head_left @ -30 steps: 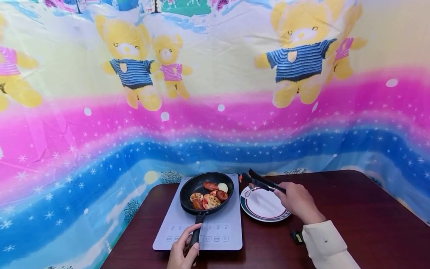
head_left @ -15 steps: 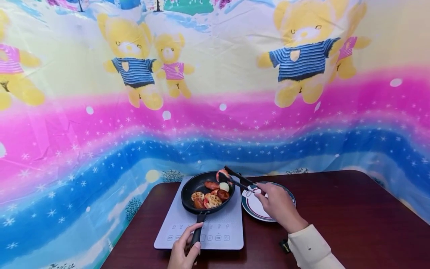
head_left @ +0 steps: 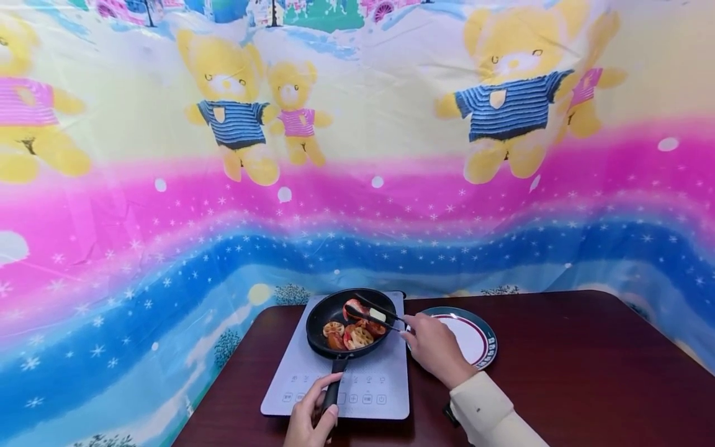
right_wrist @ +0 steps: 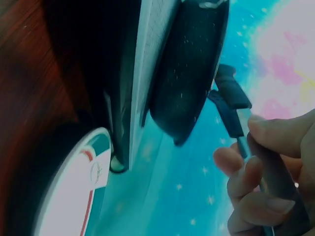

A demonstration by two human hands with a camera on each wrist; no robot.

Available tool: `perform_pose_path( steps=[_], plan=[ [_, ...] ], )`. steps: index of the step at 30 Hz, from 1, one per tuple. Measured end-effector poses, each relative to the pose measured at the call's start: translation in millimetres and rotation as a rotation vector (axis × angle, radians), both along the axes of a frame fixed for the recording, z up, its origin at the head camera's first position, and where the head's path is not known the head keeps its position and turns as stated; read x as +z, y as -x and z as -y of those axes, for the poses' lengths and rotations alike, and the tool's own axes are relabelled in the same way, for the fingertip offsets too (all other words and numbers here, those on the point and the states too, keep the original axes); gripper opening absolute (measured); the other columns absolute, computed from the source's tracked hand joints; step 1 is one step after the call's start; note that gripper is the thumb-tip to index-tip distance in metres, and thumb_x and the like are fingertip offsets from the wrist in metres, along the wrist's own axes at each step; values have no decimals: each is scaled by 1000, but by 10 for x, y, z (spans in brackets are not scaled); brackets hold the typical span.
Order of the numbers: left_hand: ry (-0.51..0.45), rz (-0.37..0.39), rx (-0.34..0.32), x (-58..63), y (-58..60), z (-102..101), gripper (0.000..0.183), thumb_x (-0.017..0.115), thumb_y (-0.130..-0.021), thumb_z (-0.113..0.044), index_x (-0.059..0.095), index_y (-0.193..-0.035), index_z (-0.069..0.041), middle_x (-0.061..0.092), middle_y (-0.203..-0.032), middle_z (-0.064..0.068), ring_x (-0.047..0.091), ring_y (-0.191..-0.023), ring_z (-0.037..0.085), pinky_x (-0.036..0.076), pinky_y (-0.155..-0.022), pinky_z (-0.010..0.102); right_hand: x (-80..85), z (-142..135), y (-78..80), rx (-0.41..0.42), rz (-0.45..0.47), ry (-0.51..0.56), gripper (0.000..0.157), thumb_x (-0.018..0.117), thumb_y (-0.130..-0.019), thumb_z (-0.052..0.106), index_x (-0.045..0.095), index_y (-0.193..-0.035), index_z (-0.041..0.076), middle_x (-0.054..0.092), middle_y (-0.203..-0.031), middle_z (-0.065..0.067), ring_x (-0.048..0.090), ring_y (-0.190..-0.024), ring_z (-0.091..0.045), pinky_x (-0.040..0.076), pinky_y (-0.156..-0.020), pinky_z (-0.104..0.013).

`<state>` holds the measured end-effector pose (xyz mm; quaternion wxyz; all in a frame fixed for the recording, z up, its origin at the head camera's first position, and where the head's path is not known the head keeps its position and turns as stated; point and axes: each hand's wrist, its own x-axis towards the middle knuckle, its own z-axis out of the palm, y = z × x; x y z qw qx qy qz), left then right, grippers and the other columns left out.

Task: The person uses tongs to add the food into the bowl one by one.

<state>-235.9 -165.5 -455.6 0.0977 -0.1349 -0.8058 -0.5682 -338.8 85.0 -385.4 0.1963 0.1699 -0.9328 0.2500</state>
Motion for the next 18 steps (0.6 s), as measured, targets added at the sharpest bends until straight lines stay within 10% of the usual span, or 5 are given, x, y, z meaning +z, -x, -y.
perform_pose_path(
  steps=[18],
  plan=[
    [-21,28,-33,16,2,6,43,52,-94,-8,48,-138,-8,56,-67,-2,46,-46,5,47,-42,28,110,675,193,-12,11,-133,15,71,-88,22,72,-94,8,65,-85,-7,62,-73,-23,52,-60,-41]
  ],
)
